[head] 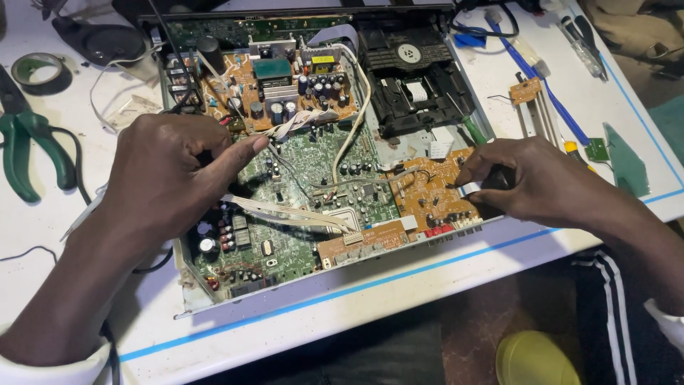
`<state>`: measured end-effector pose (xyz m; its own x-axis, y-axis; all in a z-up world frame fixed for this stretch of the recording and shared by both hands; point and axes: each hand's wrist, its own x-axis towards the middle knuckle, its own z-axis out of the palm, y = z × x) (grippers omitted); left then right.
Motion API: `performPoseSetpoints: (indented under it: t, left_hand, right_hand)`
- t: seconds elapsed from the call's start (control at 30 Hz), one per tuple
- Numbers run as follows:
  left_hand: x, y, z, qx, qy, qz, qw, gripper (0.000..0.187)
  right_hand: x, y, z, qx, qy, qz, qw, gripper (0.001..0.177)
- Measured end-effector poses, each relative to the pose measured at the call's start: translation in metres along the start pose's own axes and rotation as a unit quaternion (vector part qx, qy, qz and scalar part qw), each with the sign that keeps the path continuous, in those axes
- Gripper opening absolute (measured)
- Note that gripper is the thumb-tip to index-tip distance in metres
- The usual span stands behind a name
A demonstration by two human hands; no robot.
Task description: Disassembling and repairing internal components of an electronic device using a soldering iron and manual manipulation.
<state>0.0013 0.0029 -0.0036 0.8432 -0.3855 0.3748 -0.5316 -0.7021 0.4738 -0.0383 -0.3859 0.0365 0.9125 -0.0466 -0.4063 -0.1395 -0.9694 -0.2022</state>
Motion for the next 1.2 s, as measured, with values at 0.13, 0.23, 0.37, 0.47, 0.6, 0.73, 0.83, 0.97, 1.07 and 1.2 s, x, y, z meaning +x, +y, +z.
performPoseSetpoints:
  t: [0.13, 0.23, 0.37, 0.47, 0.6, 0.73, 0.83, 0.97, 1.07, 1.2]
  left_hand:
    - [0.000, -0.002, 0.000, 0.000, -0.003, 0.012, 1.000, 0.067]
    - [0.000, 0.000, 0.001, 0.014, -0.017, -0.003, 1.000, 0.069]
    - [0.000, 0.004, 0.001, 0.019, -0.010, -0.026, 0.999, 0.068]
    - [0.000, 0.006, 0.002, 0.020, -0.005, -0.045, 0.999, 0.064]
    - [-0.001, 0.007, 0.002, 0.022, 0.001, -0.049, 0.999, 0.068]
    - [0.000, 0.006, 0.004, 0.008, 0.006, -0.011, 1.000, 0.067]
    - [0.001, 0.008, 0.003, 0.008, 0.006, -0.028, 1.000, 0.065]
    - [0.000, 0.007, 0.003, 0.021, 0.004, -0.039, 0.999, 0.065]
    - [0.000, 0.005, 0.004, 0.019, -0.002, -0.033, 0.999, 0.067]
    - [0.001, 0.004, 0.004, 0.017, -0.029, -0.062, 0.997, 0.059]
  right_hand:
    - [-0.002, 0.003, -0.001, 0.023, -0.025, 0.030, 0.999, 0.035]
    - [0.004, 0.025, 0.008, 0.055, 0.075, -0.175, 0.980, 0.021]
    - [0.007, 0.029, 0.010, 0.013, 0.089, -0.244, 0.966, 0.017]
    - [0.009, 0.027, 0.011, 0.020, 0.078, -0.245, 0.966, 0.017]
    - [0.006, 0.020, 0.008, 0.013, 0.106, -0.314, 0.943, 0.008]
    - [0.008, 0.021, 0.009, 0.029, 0.087, -0.285, 0.954, 0.010]
    - [0.007, 0.022, 0.013, 0.008, 0.103, -0.320, 0.942, 0.004]
    - [0.001, 0.018, 0.011, 0.029, 0.088, -0.261, 0.961, 0.008]
    - [-0.012, 0.020, 0.002, 0.051, 0.077, -0.219, 0.971, 0.021]
    - [-0.037, 0.024, 0.011, 0.069, 0.264, -0.200, 0.941, 0.033]
